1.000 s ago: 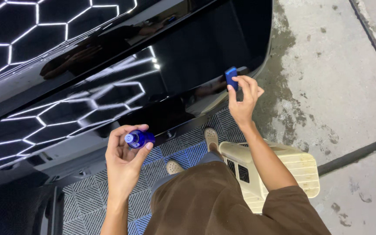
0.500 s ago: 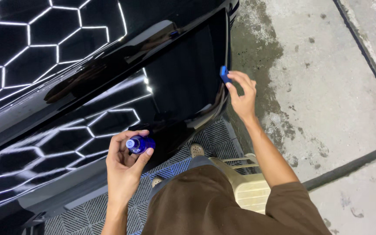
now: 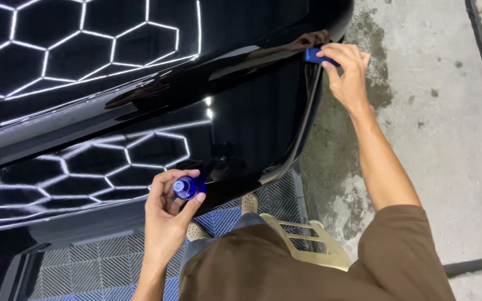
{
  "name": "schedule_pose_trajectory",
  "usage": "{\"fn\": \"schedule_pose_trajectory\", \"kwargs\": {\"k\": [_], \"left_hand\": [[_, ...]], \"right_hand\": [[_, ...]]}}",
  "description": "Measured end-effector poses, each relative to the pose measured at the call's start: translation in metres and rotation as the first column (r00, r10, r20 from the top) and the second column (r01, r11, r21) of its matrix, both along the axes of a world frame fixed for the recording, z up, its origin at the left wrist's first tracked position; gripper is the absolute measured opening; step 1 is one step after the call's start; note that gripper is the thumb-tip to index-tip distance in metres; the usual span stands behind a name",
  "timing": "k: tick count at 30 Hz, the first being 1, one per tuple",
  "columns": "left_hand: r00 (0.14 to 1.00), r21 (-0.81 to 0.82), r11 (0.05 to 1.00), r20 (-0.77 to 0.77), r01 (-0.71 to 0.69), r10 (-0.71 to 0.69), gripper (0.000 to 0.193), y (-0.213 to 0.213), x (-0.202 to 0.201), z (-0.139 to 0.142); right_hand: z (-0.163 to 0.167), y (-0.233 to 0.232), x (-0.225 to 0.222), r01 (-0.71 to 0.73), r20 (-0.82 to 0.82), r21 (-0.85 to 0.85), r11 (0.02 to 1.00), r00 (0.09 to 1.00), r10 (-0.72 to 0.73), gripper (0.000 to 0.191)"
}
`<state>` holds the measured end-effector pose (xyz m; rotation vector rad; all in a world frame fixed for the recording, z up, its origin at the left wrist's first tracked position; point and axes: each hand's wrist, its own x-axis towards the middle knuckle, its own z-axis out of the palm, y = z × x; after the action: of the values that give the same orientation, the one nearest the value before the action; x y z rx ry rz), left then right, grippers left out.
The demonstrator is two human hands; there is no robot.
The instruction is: The person wipes the hood and front panels of a black car with an orange microfiber cloth, refolding the cloth between sections. They then take a small blue bottle of coating liquid and a blue foam applicator and rub the product onto the car's front panel by hand.
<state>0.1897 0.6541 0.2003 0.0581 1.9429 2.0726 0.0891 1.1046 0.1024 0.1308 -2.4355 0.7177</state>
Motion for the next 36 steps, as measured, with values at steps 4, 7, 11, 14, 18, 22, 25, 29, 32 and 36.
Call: {"fn": "schedule_pose_trajectory", "kwargs": {"k": [4, 7, 11, 14, 18, 22, 25, 29, 32, 36], "left_hand": [[1.0, 0.02, 1.0, 0.002, -0.018, 0.018, 0.043, -0.004, -0.002, -0.002], [1.0, 0.044, 0.999, -0.014, -0.027, 0.028, 0.043, -0.014, 0.0, -0.003], [0.998, 0.079, 0.995, -0.025, -0.056, 0.058, 0.043, -0.042, 0.006, -0.008], [0.996, 0.081, 0.993, -0.022, -0.088, 0.09, 0.044, -0.075, 0.017, -0.017], [0.989, 0.104, 0.985, -0.049, -0.137, 0.143, 0.045, -0.13, 0.031, -0.036], [0.981, 0.117, 0.975, -0.039, -0.186, 0.192, 0.045, -0.182, 0.048, -0.052], [0.974, 0.15, 0.965, -0.047, -0.214, 0.223, 0.045, -0.221, 0.051, -0.065], [0.959, 0.159, 0.951, -0.055, -0.267, 0.278, 0.046, -0.27, 0.062, -0.086], [0.95, 0.166, 0.939, -0.033, -0.301, 0.311, 0.047, -0.302, 0.069, -0.098], [0.944, 0.209, 0.928, -0.059, -0.307, 0.326, 0.046, -0.338, 0.075, -0.106]], "right_hand": [[0.02, -0.022, -0.005, -0.113, 0.032, 0.087, 0.99, 0.993, 0.111, 0.015], [0.033, -0.054, -0.005, -0.187, 0.057, 0.133, 0.973, 0.982, 0.181, 0.014], [0.043, -0.114, -0.005, -0.252, 0.064, 0.21, 0.945, 0.968, 0.244, 0.015], [0.04, -0.175, -0.003, -0.274, 0.059, 0.24, 0.931, 0.962, 0.268, 0.016], [0.034, -0.256, -0.002, -0.278, 0.066, 0.278, 0.92, 0.961, 0.27, 0.015], [0.03, -0.325, 0.008, -0.299, 0.001, 0.318, 0.9, 0.949, 0.315, 0.015], [0.021, -0.389, 0.0, -0.327, -0.042, 0.332, 0.885, 0.932, 0.36, 0.014], [0.004, -0.481, -0.009, -0.359, -0.081, 0.361, 0.861, 0.908, 0.412, 0.02], [-0.004, -0.536, -0.015, -0.364, -0.095, 0.37, 0.854, 0.9, 0.425, 0.021], [-0.004, -0.576, -0.014, -0.397, -0.095, 0.334, 0.854, 0.888, 0.45, 0.015]]}}
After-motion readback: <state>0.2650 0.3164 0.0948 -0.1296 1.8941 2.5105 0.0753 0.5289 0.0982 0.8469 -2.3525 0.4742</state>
